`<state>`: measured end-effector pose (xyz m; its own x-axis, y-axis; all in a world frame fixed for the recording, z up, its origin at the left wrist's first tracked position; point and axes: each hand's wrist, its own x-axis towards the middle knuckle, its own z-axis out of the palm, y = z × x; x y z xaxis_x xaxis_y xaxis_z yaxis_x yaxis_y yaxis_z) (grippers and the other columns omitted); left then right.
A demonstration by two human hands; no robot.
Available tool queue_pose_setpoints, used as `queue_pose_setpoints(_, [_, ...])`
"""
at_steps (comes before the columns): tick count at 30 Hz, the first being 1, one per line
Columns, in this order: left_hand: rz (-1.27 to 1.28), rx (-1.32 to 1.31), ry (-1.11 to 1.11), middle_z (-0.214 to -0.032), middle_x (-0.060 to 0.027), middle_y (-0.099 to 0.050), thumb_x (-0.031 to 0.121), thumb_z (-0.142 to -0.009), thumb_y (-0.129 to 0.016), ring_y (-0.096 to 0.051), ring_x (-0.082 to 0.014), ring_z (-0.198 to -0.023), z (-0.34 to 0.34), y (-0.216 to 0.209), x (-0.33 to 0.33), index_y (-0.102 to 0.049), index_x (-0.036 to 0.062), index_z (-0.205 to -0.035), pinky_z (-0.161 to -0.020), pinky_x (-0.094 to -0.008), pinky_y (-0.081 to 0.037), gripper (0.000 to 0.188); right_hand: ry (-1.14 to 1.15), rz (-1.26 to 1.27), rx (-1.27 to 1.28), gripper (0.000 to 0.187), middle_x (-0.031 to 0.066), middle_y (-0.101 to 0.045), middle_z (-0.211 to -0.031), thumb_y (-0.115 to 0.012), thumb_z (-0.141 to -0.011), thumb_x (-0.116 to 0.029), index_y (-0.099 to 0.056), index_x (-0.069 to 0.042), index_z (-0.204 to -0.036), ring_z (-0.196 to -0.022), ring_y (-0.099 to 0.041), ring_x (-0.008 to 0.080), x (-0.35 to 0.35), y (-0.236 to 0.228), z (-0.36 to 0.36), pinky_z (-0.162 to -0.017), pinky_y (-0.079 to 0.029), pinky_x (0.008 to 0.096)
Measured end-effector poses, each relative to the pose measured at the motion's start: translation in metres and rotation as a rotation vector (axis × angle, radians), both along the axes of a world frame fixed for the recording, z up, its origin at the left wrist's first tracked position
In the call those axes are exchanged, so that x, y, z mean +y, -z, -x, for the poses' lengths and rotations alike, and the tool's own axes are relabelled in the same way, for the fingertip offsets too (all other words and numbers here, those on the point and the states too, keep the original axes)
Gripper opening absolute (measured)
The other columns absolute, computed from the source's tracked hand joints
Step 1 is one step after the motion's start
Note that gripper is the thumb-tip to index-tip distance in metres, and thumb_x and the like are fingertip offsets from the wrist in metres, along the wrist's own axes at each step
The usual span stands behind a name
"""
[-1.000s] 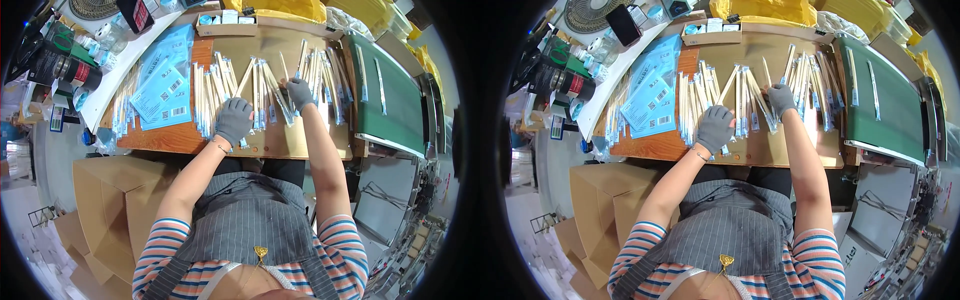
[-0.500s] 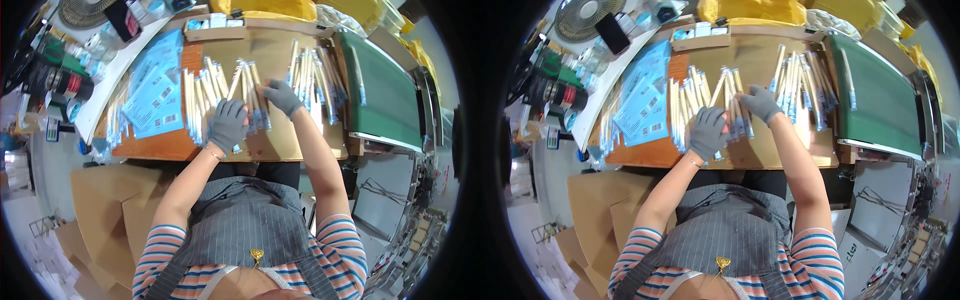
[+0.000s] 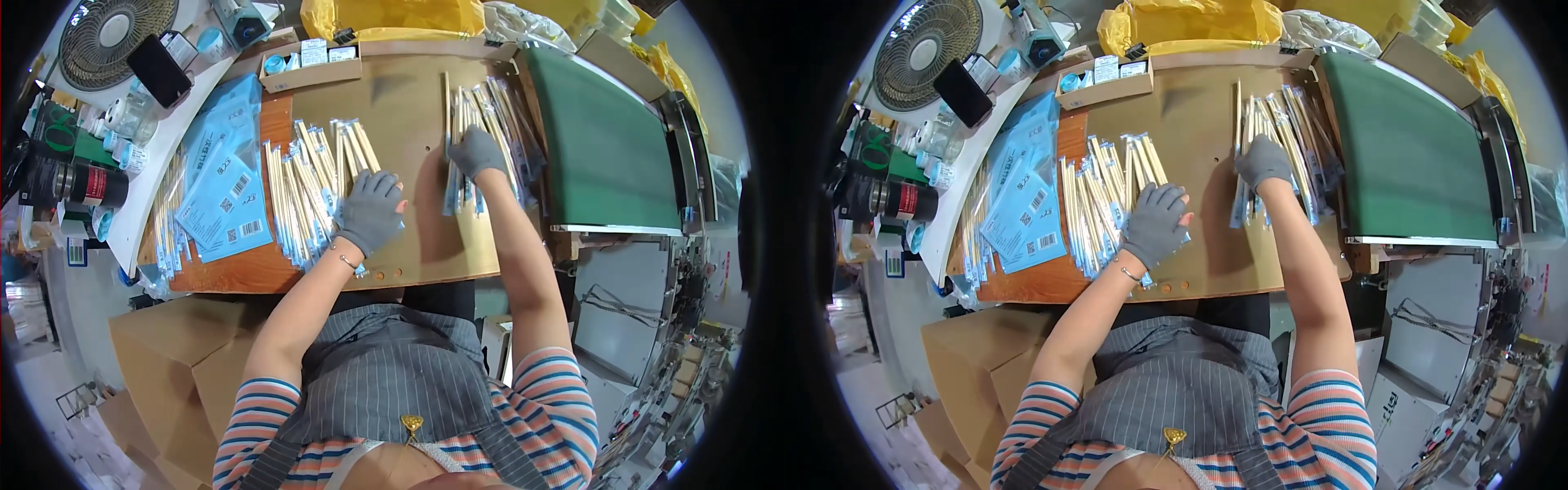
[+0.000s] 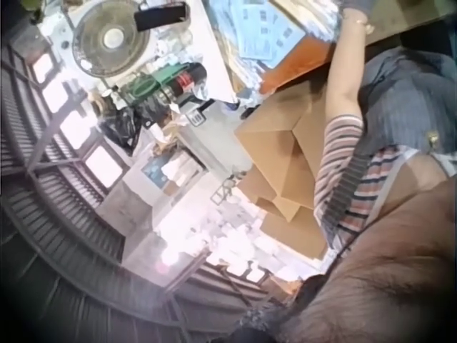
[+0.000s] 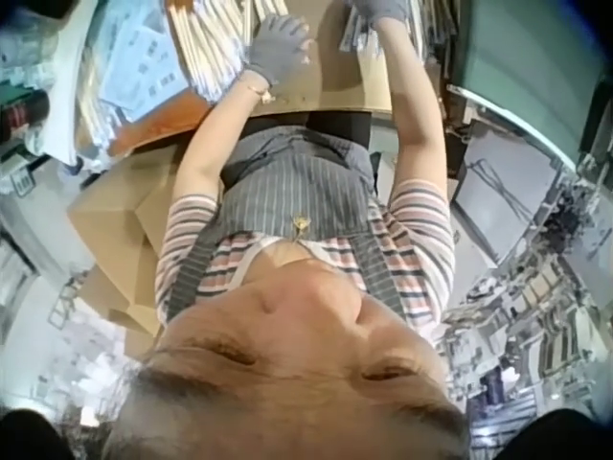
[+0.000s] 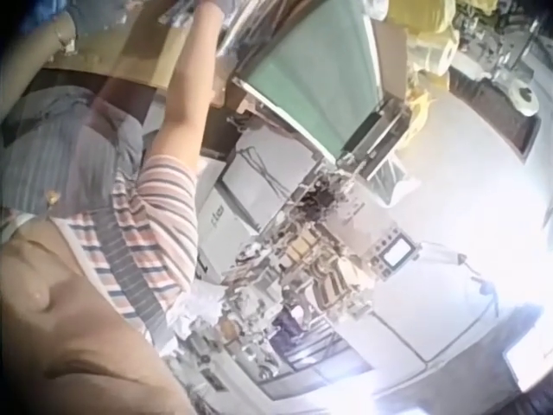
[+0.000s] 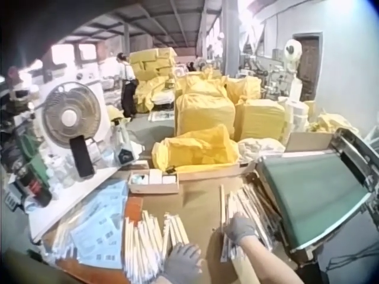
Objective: Packaging bundles of sticks into plastic bags and placing them in boxes.
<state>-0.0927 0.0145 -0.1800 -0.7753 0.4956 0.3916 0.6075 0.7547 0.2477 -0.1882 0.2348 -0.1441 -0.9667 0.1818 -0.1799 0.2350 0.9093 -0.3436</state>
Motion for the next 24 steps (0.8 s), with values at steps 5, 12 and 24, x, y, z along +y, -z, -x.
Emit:
queue_pose_setpoints(5, [-0.067,0.005,-0.022,-0.107,-0.0104,-0.059,0.023,-0.08,-0.06,-0.051,-0.0266,-0.106,0.004,0.006,-0.005,-0.063,0.0038,-0.099,-0.099,-0.0438,-0.035,0.027,-0.044,0.455,-0.211,0.026,0.008,-0.06,-0.067,-0.065,-0.074,-0.023,-0.063,0.001,-0.082,-0.064,-0.062,0.0139,0.005,-0.012,-0.014,-0.051,-0.049,0.0277])
queue_pose_setpoints(12, [-0.086,-0.018,-0.059,-0.107,-0.0105,-0.059,0.021,-0.078,-0.058,-0.052,-0.0273,-0.107,-0.002,0.002,-0.011,-0.062,0.0039,-0.098,-0.1,-0.0431,-0.035,0.026,-0.06,1.047,-0.176,0.019,-0.001,-0.057,-0.075,-0.071,-0.078,-0.021,-0.061,-0.006,-0.085,-0.065,-0.054,0.0069,-0.014,-0.015,-0.054,-0.054,-0.046,0.0228])
queue_pose_setpoints(24, [-0.063,-0.006,-0.185,-0.106,-0.0098,-0.059,0.035,-0.079,-0.065,-0.052,-0.0261,-0.107,-0.016,0.0,-0.025,-0.061,0.0035,-0.102,-0.101,-0.0442,-0.034,0.039,-0.111,0.656,-0.037,0.017,0.0104,-0.065,-0.07,-0.071,-0.072,-0.018,-0.066,-0.004,-0.08,-0.066,-0.062,0.0184,-0.037,0.037,-0.053,-0.066,-0.049,0.0297])
